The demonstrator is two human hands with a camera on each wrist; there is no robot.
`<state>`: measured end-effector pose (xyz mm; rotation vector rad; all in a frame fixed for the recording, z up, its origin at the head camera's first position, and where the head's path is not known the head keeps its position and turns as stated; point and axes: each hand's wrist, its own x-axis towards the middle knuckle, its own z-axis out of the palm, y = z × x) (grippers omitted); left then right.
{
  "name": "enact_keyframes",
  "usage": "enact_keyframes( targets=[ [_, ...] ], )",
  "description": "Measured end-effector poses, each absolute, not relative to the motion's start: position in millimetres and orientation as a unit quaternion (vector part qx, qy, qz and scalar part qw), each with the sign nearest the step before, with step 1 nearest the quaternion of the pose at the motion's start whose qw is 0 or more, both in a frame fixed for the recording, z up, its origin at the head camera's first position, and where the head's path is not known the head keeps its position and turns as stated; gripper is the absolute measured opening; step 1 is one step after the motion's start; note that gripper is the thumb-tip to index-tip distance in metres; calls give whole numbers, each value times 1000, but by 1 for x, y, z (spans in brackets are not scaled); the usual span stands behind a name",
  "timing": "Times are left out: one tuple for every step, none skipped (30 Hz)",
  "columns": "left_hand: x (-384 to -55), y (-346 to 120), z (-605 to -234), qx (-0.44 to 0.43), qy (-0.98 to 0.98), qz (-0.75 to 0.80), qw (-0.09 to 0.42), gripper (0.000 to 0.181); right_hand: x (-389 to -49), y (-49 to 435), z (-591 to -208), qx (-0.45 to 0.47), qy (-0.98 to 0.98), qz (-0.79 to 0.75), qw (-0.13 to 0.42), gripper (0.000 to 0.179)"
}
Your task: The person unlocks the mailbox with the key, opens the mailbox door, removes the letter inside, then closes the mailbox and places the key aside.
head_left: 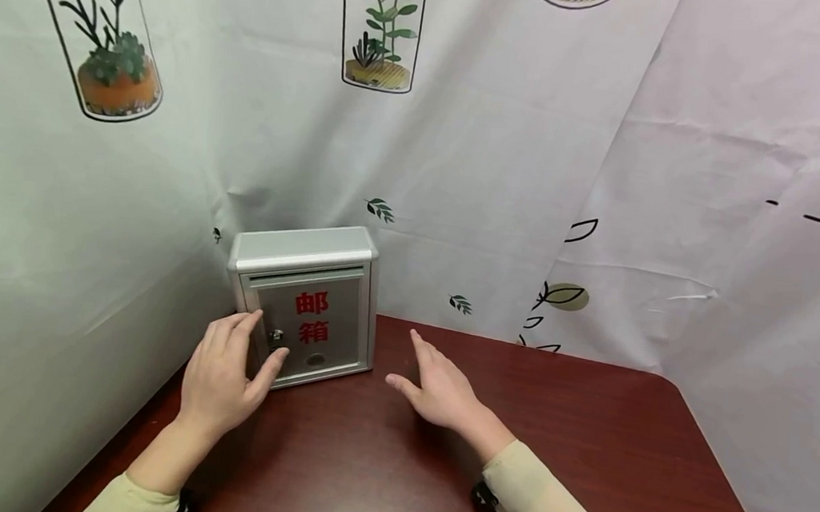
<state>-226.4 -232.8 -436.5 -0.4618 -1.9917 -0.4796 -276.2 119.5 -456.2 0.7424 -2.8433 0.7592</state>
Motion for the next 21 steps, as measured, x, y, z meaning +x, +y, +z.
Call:
enact_keyframes(
  targets=[
    [-227,-235,-436,-186,-820,-202,502,77,-278,118,-457,244,-935,254,49,93],
    [-227,-237,-437,-180,-818,-207,505,78,-280,116,-457,244,-934,256,44,93],
    [-228,-239,-437,-175,-818,-212,505,79,-282,114,-457,244,-934,259,41,93],
    [-228,-240,-437,-168,-820,-218,502,79,-284,113,-457,243,-933,261,37,93],
    [-229,-242,-438,-162,-821,-224,500,76,-286,111,-456,243,-933,262,33,93],
    [-230,-244,-440,-157,-821,-231,498,74,-287,109,-456,242,-933,264,29,93],
    [-230,-246,-441,-149,-823,-238,493,71,-289,107,-456,240,-933,266,26,94],
    [-231,-248,-443,-142,-826,-244,488,68,-291,105,-456,241,-932,269,24,94],
    [-231,-249,-445,-133,-831,-248,479,65,-293,103,-455,240,-932,271,21,94],
    [-232,-250,-446,-125,-838,-252,468,63,-295,102,-454,240,-931,275,18,94],
    [-232,-252,-448,-115,-844,-255,457,62,-297,100,-454,241,-930,277,15,94],
    [-232,-253,-449,-105,-852,-258,443,63,-299,98,-453,242,-929,280,13,94],
    [-232,-254,-450,-93,-861,-261,427,65,-302,97,-453,243,-928,283,9,94],
    [-232,-254,-451,-81,-869,-264,411,69,-304,96,-452,244,-927,286,6,94],
    [-232,-255,-451,-71,-876,-267,395,73,-306,95,-451,244,-926,289,2,94],
    [-232,-256,-451,-61,-884,-269,377,78,-308,94,-451,244,-925,292,0,93],
    [-231,-257,-450,-53,-892,-270,359,82,-310,93,-451,244,-924,293,-2,93],
    [-231,-258,-450,-46,-900,-270,340,86,-311,93,-450,243,-924,296,-5,92],
    [-231,-258,-449,-42,-907,-270,321,90,-313,93,-450,242,-923,300,-7,92],
    [-232,-259,-448,-41,-912,-271,304,92,-314,92,-449,242,-922,302,-9,92],
    [-232,-261,-447,-42,-918,-272,286,93,-315,92,-449,242,-922,304,-10,92]
  ],
)
